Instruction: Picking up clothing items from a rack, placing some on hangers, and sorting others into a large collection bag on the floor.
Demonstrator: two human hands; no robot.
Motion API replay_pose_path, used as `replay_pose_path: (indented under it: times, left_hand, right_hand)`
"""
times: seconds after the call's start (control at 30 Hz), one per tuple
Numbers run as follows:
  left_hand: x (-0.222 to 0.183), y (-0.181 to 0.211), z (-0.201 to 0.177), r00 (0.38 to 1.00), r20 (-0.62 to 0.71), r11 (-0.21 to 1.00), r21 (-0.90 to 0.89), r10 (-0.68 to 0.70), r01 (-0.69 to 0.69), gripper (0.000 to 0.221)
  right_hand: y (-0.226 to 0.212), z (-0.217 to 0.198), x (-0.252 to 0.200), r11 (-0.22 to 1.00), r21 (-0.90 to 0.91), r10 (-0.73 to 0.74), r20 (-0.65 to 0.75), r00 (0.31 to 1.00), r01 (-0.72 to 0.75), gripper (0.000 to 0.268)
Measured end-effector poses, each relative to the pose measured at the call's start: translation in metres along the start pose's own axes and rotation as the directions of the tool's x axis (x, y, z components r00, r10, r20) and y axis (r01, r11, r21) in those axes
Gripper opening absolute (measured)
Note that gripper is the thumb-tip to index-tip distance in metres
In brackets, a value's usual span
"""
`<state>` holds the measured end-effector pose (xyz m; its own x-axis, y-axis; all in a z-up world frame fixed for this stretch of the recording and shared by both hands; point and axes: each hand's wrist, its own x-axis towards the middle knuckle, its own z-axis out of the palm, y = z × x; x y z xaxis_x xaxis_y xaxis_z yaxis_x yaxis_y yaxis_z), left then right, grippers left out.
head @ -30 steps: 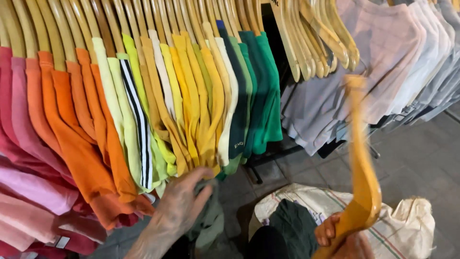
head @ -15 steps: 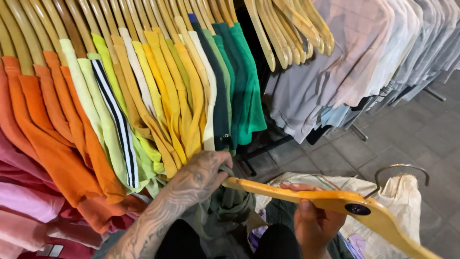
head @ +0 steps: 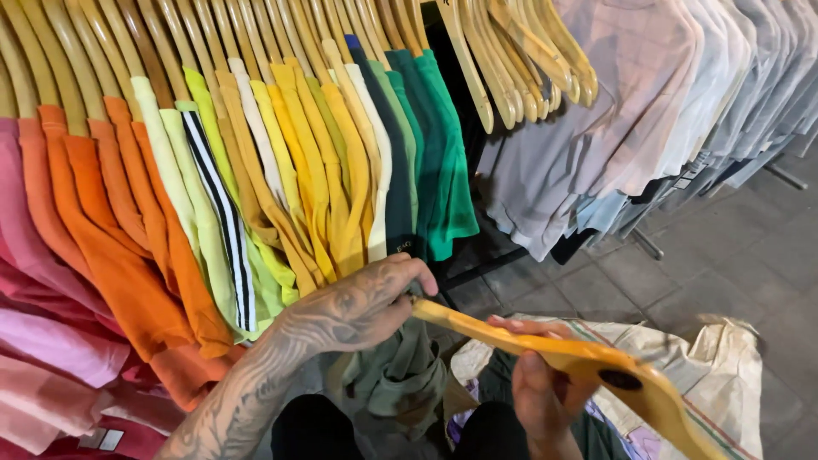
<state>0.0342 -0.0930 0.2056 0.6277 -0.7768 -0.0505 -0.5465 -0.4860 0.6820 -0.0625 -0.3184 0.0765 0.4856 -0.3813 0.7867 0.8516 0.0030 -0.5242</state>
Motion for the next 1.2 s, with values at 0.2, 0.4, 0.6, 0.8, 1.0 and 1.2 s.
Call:
replay_pose_path:
  times: [0.2, 0.4, 0.6, 0.8, 1.0, 1.2]
  left_hand:
    - [0.009, 0.013, -0.001, 0.988, -0.087, 0.990, -0.041, 0.128, -0.132, 0.037]
    - [0.017, 0.077, -0.008, 0.990, -0.119, 0.965, -0.242, 0.072, -0.099, 0.053]
    - [0.033, 0.063, 0.006, 0.938, -0.219, 0.945, -0.131, 0.268, -0.300, 0.048]
    - [0.017, 0.017, 0.084, 0.642, -0.664, 0.881, 0.471, 0.384, -0.041, 0.081]
    - [0.031, -0.016, 0.152, 0.661, -0.686, 0.856, 0.501, 0.304, 0.125, 0.041]
    - [0.006, 0.016, 0.082, 0.766, -0.628, 0.880, -0.433, -0.139, -0.195, 0.016]
  right_hand:
    - [0.010, 0.024, 0.011, 0.969, 0.178, 0.175, -0.010, 0.985, -0.170, 0.012]
    - [0.089, 0.025, -0.041, 0.924, 0.118, 0.377, -0.120, 0.918, -0.364, 0.013]
    - [0.092, 0.034, -0.017, 0.913, 0.093, 0.409, -0.189, 0.893, -0.398, 0.003]
    - [0.079, 0.004, 0.009, 0.930, 0.112, 0.367, -0.310, 0.877, -0.349, 0.005]
    - [0.065, -0.015, 0.022, 0.943, 0.104, 0.329, -0.428, 0.842, -0.316, 0.009]
    - [0.048, -0.047, 0.052, 0.954, 0.095, 0.291, -0.534, 0.794, -0.285, 0.013]
